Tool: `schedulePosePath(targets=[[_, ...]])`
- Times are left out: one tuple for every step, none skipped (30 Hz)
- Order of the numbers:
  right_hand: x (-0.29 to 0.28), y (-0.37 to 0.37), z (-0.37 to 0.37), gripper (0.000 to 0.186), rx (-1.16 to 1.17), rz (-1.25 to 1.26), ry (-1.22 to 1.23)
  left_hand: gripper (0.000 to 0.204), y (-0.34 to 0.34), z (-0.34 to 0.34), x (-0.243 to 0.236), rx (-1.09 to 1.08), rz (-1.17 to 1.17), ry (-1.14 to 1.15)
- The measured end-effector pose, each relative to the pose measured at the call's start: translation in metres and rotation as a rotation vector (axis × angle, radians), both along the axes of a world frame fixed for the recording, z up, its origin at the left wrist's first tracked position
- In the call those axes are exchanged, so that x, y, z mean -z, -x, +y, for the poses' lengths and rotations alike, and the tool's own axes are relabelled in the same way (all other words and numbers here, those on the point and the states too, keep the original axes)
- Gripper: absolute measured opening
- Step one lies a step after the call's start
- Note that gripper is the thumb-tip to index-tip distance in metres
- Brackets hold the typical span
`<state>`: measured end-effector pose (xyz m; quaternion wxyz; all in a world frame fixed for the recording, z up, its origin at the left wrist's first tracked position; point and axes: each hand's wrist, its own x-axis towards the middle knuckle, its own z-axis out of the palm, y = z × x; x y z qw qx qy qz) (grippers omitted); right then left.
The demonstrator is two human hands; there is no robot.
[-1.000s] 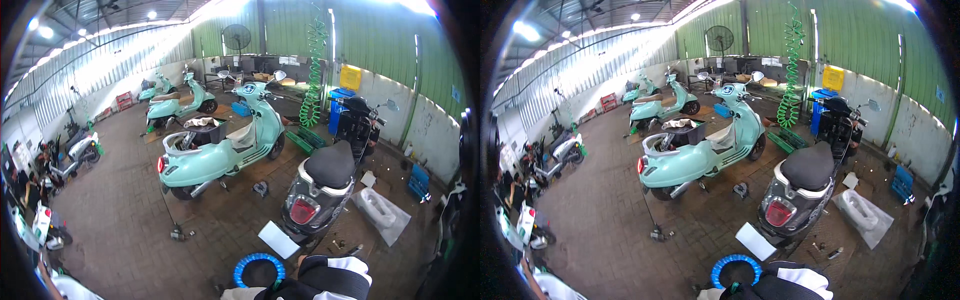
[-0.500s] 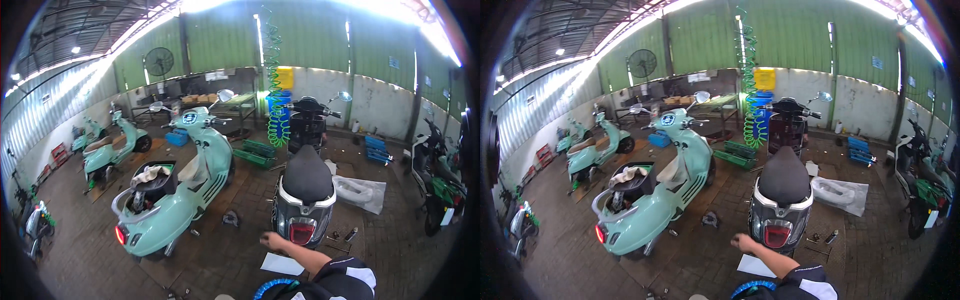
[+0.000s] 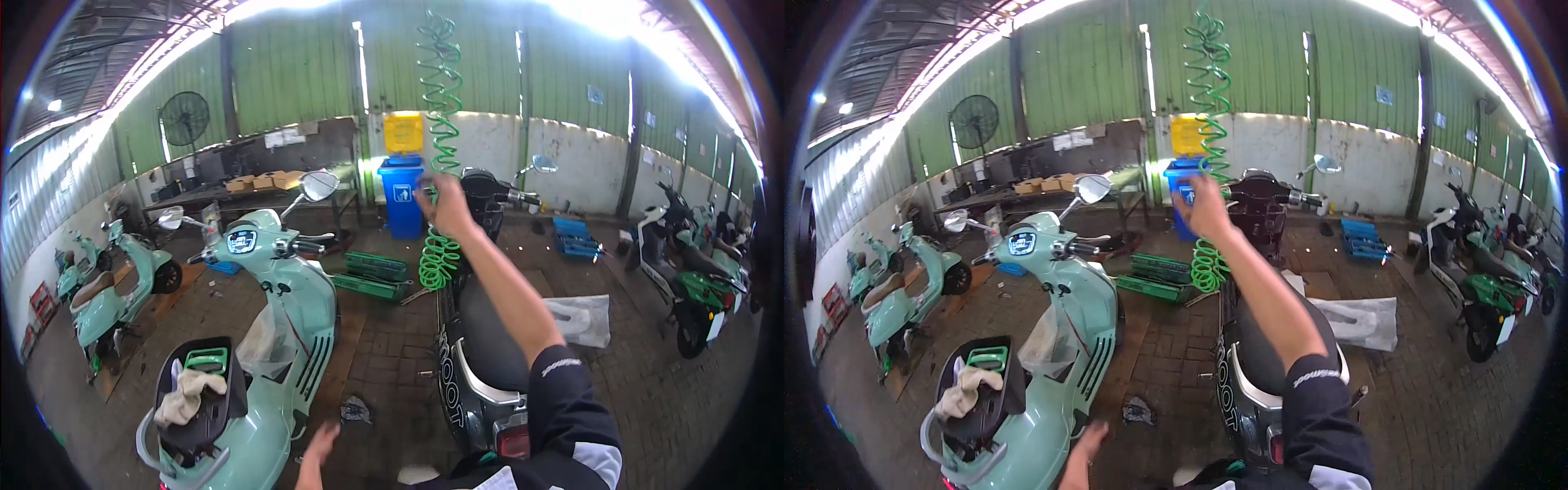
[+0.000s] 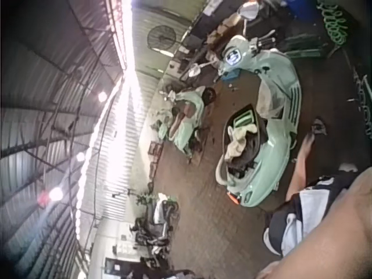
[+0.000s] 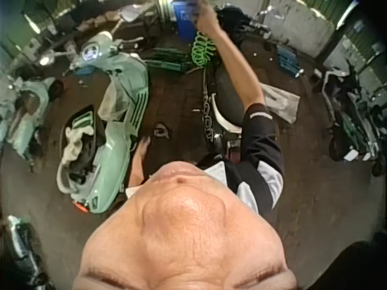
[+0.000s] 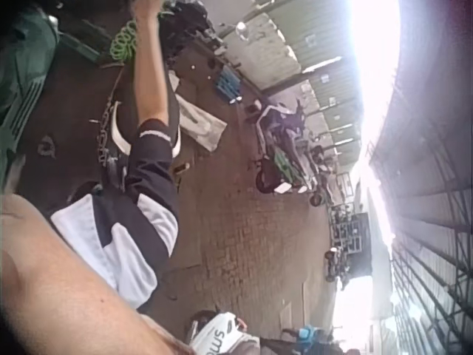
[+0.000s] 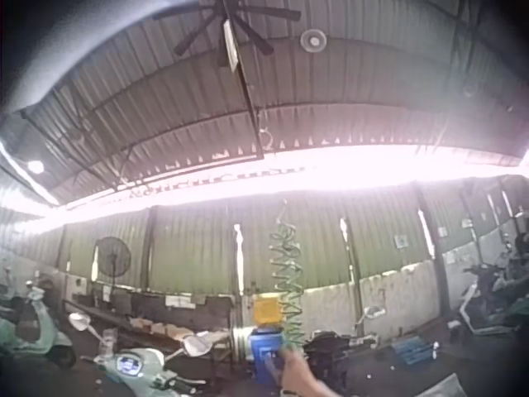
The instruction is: The person uncoils a green air hose, connects it to a pneumatic impact wrench, and uses the wrench to loosen a bolt on the rear wheel assembly of a black scooter.
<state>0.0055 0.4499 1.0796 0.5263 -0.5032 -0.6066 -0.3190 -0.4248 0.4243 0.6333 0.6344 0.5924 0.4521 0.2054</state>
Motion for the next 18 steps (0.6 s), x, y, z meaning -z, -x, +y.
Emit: schedulePosePath(targets=[[-0.012,-0.04,-0.002,0.025,0.097,-0.106,-0.056,0.065,-0.072,0.004,-0.117,0.035,0.172,-0.027],[-0.042,-0.045,0.007,0.027,0.122,-0.082,-0.089,0.064,-0.088,0.055,-0.14,0.083,0.095,-0.24],[-0.068,-0.059,0.022,0.029,0.133,-0.043,-0.172,0.06,-0.1,0.102,-0.17,0.165,-0.024,-0.302],[-0.086,-0.083,0.026,0.029,0.131,-0.029,-0.209,0.054,-0.134,0.124,-0.221,0.235,-0.16,-0.415],[-0.105,-0.113,0.036,0.03,0.254,-0.063,-0.297,0.048,-0.166,0.161,-0.255,0.383,-0.289,-0.501],[-0.124,-0.152,0.046,0.032,0.252,-0.005,-0.284,0.045,-0.202,0.176,-0.298,0.349,-0.278,-0.601],[-0.137,-0.185,0.057,0.034,0.243,0.05,-0.257,0.048,-0.232,0.191,-0.345,0.377,-0.062,-0.835],[-0.146,-0.2,0.068,0.034,0.223,0.061,-0.241,0.05,-0.252,0.195,-0.397,0.449,-0.329,-0.853],[-0.172,-0.215,0.075,0.037,0.045,0.262,-0.211,0.05,-0.274,0.197,-0.44,0.465,-0.364,-1.03],[-0.185,-0.234,0.083,0.04,-0.108,0.457,-0.155,0.052,-0.297,0.193,-0.477,0.324,-0.133,-1.133],[-0.19,-0.238,0.099,0.04,-0.126,0.461,-0.154,0.055,-0.319,0.212,-0.505,0.315,-0.25,-1.263],[-0.194,-0.237,0.117,0.043,-0.241,0.574,-0.022,0.058,-0.343,0.233,-0.537,0.31,-0.373,-1.395],[-0.202,-0.235,0.132,0.045,-0.362,0.68,0.109,0.066,-0.367,0.25,-0.572,0.127,-0.297,-1.453],[-0.21,-0.237,0.145,0.045,-0.374,0.68,0.107,0.07,-0.392,0.253,-0.609,-0.024,-0.329,-1.725],[-0.216,-0.237,0.156,0.047,-0.564,0.779,0.202,0.07,-0.412,0.259,-0.647,-0.134,-0.339,-1.768],[-0.219,-0.241,0.163,0.048,-0.731,0.873,0.298,0.066,-0.434,0.263,-0.678,-0.291,-0.366,-1.916],[-0.221,-0.238,0.173,0.048,-0.733,0.872,0.297,0.062,-0.451,0.269,-0.706,-0.459,-0.385,-2.061],[-0.221,-0.231,0.183,0.048,-0.901,0.851,0.396,0.067,-0.465,0.28,-0.732,-0.484,-0.294,-2.029]])
